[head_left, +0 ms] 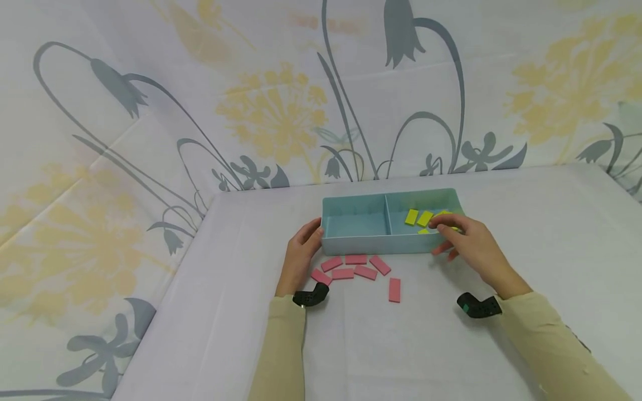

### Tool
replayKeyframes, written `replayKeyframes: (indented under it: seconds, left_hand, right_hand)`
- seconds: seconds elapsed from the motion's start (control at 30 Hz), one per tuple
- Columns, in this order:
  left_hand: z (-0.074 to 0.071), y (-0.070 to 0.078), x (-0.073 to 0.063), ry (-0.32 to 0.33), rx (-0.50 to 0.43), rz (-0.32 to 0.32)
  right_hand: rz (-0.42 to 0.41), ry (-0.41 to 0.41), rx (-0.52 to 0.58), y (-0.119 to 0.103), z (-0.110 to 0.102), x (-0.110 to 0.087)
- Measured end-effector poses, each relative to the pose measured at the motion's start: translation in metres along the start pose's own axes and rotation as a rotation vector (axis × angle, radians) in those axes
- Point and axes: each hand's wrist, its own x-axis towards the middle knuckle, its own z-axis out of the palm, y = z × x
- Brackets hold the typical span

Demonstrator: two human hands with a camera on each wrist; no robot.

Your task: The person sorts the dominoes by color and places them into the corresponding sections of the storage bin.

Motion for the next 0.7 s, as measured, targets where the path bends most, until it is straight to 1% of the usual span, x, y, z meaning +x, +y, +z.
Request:
replayKeyframes:
  seconds: [0.1,0.23,0.37,0.43,0.5,0.57,0.67,0.7]
  left_hand:
    - [0.0,-0.001,0.0,-0.002,0.002,0.007]
    - [-0.001,-0.001,-0.001,-0.003,-0.007,0.013]
    - [-0.001,-0.001,0.0,-0.004,-0.012,0.014]
    - [-0.001,-0.002,0.0,-0.004,-0.01,0.011]
    - [-0.001,-0.002,0.0,-0.001,-0.003,0.014]
    - [-0.002,-0.002,0.0,0.004,0.009,0.014]
    - [-0.002,0.0,-0.001,0.004,0.021,0.019]
    - [-0.002,0.001,-0.002,0.001,0.02,0.018]
  right_hand:
    - [-0.019,0.014,0.024,-0.001,-0.001,-0.001]
    - [-0.056,0.053,0.058,-0.003,-0.003,-0.003]
    - [-0.137,0.127,0.054,-0.006,-0.006,-0.005]
    - [-0.168,0.188,0.038,-0.008,-0.007,-0.005]
    - [-0.162,0.257,-0.009,-0.009,-0.008,-0.005]
    - [-0.137,0.322,-0.055,-0.009,-0.01,-0.005]
    - [-0.062,0.39,-0.074,-0.005,-0.011,-0.004]
    - [-0.05,0.398,-0.069,-0.004,-0.012,-0.003]
